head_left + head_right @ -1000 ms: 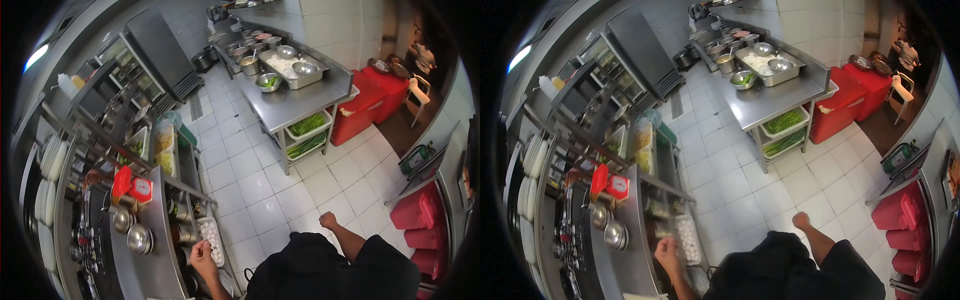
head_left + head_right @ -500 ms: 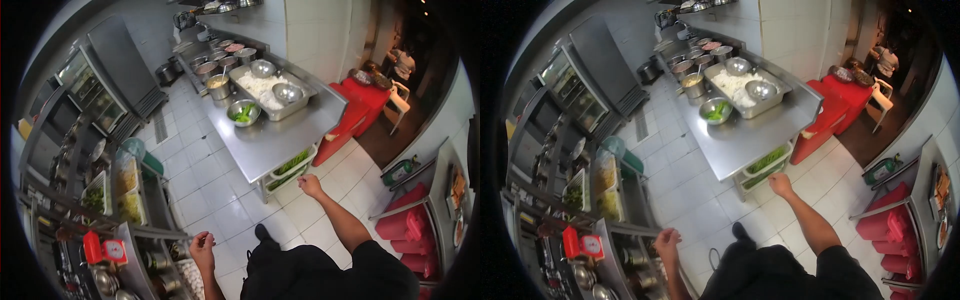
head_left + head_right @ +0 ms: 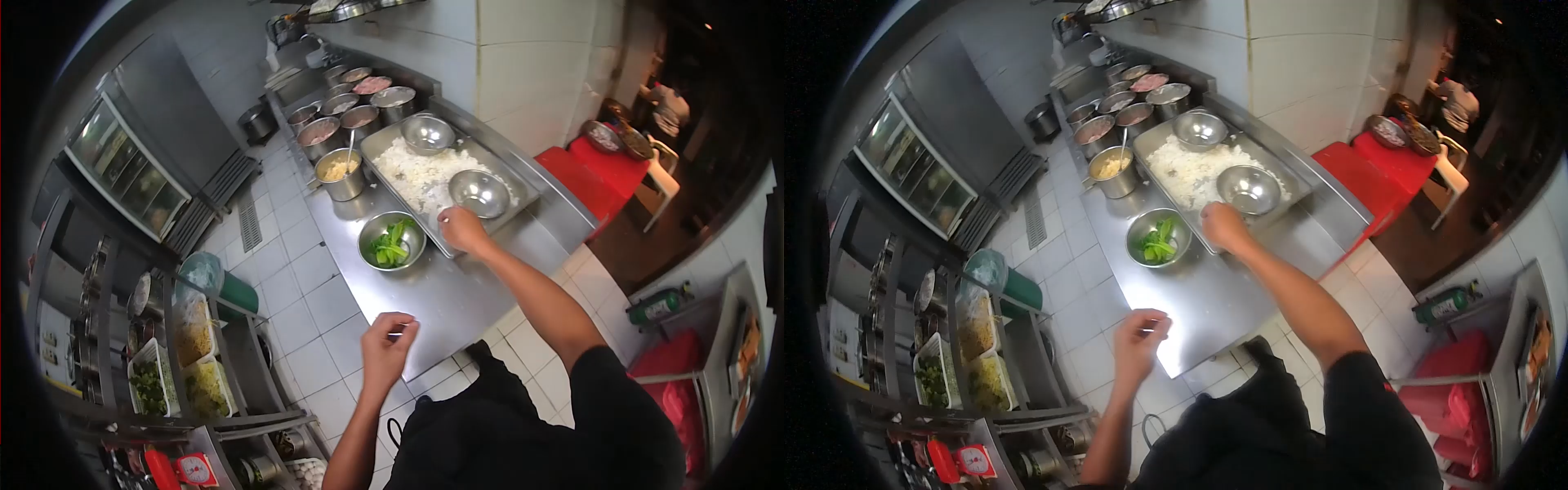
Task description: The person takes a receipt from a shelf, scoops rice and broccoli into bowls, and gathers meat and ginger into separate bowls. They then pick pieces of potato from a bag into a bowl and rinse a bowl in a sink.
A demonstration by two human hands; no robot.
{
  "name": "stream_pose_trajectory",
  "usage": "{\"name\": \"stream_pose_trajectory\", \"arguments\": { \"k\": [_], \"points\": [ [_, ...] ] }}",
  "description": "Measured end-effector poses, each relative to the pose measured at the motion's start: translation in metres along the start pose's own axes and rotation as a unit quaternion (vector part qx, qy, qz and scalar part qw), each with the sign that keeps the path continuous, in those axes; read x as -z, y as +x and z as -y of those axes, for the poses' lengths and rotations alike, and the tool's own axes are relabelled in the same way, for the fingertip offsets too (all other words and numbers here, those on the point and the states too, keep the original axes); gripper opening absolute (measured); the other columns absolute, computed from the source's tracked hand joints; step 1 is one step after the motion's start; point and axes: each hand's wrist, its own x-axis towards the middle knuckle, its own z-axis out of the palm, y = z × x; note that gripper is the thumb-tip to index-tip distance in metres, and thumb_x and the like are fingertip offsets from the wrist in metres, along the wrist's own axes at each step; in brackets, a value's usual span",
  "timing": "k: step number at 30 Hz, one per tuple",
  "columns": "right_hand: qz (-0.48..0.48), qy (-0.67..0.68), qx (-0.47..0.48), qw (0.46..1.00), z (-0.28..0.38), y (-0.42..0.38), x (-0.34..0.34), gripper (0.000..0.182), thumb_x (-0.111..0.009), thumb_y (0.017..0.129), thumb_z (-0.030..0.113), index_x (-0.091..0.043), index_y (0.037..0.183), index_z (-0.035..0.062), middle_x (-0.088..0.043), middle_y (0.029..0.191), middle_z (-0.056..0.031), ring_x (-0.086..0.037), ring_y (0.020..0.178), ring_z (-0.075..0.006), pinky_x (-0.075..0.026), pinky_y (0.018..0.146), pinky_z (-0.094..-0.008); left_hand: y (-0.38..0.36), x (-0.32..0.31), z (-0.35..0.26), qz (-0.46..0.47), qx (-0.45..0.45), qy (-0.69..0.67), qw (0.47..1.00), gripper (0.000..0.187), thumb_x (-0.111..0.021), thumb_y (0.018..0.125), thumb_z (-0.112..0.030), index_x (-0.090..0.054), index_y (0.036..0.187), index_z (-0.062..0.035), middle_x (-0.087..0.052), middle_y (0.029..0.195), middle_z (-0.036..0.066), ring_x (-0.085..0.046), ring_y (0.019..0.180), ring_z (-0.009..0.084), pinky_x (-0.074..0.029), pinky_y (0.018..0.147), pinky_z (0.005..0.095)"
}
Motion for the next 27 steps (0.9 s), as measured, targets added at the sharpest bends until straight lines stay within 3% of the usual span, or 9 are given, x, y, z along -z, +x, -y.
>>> {"name": "stream_pose_trajectory", "arguments": {
  "k": [2,5,8,12,15,19,21,22,27],
  "points": [
    [0.055,-0.093,0.009,0.994,-0.024,0.051,-0.042,0.02,-0.054,0.077,0.012,-0.068,0.086,0.0009,-0.066,0.087,-0.0221,-0.064,0.086,-0.0367,-0.051,0.078,-0.0429,0.011,-0.028,0.001,0.0,0.011,0.022,1.0,0.012,-0.068,0.081,-0.008,-0.065,0.088,0.001,-0.063,0.087,0.009,-0.063,0.073,0.0147,-0.05,0.064,0.0256],
    [0.134,-0.107,-0.054,0.984,-0.03,0.09,-0.067,0.017,-0.053,0.077,0.009,-0.067,0.082,-0.0001,-0.065,0.091,-0.0238,-0.064,0.09,-0.0361,-0.051,0.081,-0.0428,0.033,-0.056,-0.002,-0.02,0.044,0.057,0.997,0.011,-0.067,0.081,-0.004,-0.064,0.09,0.0017,-0.062,0.084,0.005,-0.06,0.073,0.0112,-0.049,0.063,0.0228],
    [0.198,-0.073,-0.085,0.974,-0.028,0.101,-0.069,0.022,-0.054,0.078,0.01,-0.063,0.094,-0.0027,-0.065,0.096,-0.0238,-0.064,0.096,-0.035,-0.051,0.081,-0.0424,0.053,-0.079,-0.009,-0.044,0.089,0.057,0.993,0.012,-0.067,0.082,-0.006,-0.063,0.09,0.0019,-0.063,0.082,0.006,-0.061,0.072,0.0113,-0.049,0.062,0.0225],
    [0.146,-0.038,-0.143,0.978,-0.04,0.115,-0.098,0.044,-0.059,0.075,0.011,-0.046,0.113,-0.0094,-0.063,0.098,-0.027,-0.063,0.093,-0.0404,-0.052,0.08,-0.0434,0.085,-0.107,-0.013,-0.042,0.135,0.063,0.988,0.016,-0.067,0.082,-0.012,-0.065,0.091,0.0016,-0.064,0.088,0.011,-0.065,0.07,0.0175,-0.051,0.062,0.0276],
    [0.161,0.003,-0.138,0.977,-0.014,0.116,-0.041,0.049,-0.056,0.075,0.011,-0.042,0.116,-0.0119,-0.063,0.097,-0.028,-0.062,0.095,-0.0411,-0.051,0.083,-0.0431,0.107,-0.13,-0.003,-0.024,0.14,0.083,0.986,0.019,-0.067,0.082,-0.015,-0.065,0.091,0.0016,-0.065,0.087,0.013,-0.066,0.071,0.0197,-0.052,0.063,0.0297],
    [0.159,-0.004,-0.112,0.981,-0.011,0.129,-0.01,0.039,-0.058,0.075,0.015,-0.056,0.106,-0.0086,-0.065,0.096,-0.0247,-0.064,0.093,-0.0377,-0.052,0.081,-0.0413,0.158,-0.157,0.007,-0.051,0.115,0.107,0.986,0.028,-0.067,0.081,-0.019,-0.064,0.096,0.0042,-0.067,0.087,0.019,-0.067,0.073,0.0299,-0.051,0.068,0.0361],
    [0.212,0.002,-0.075,0.974,-0.014,0.145,0.012,0.031,-0.058,0.073,0.014,-0.063,0.097,-0.0052,-0.065,0.094,-0.0245,-0.064,0.092,-0.0372,-0.052,0.081,-0.0414,0.189,-0.173,0.022,-0.06,0.084,0.168,0.98,0.036,-0.066,0.083,-0.021,-0.061,0.103,0.0076,-0.067,0.073,0.013,-0.065,0.06,0.0176,-0.05,0.058,0.0288],
    [0.194,0.012,-0.09,0.977,-0.011,0.145,0.028,0.022,-0.057,0.072,0.013,-0.068,0.085,-0.001,-0.065,0.094,-0.025,-0.063,0.093,-0.0373,-0.051,0.083,-0.0418,0.202,-0.18,0.03,-0.067,0.089,0.186,0.976,0.037,-0.066,0.082,-0.021,-0.06,0.104,0.0084,-0.067,0.073,0.014,-0.065,0.06,0.0186,-0.051,0.058,0.0294],
    [0.133,0.047,-0.093,0.986,-0.054,0.139,0.101,0.025,-0.056,0.073,0.013,-0.065,0.087,-0.0047,-0.063,0.092,-0.0285,-0.061,0.093,-0.0431,-0.048,0.085,-0.0459,0.248,-0.205,0.057,-0.065,0.142,0.18,0.971,0.042,-0.065,0.08,-0.019,-0.057,0.106,0.0123,-0.067,0.076,0.019,-0.068,0.062,0.0233,-0.052,0.058,0.0312]
  ]
}}
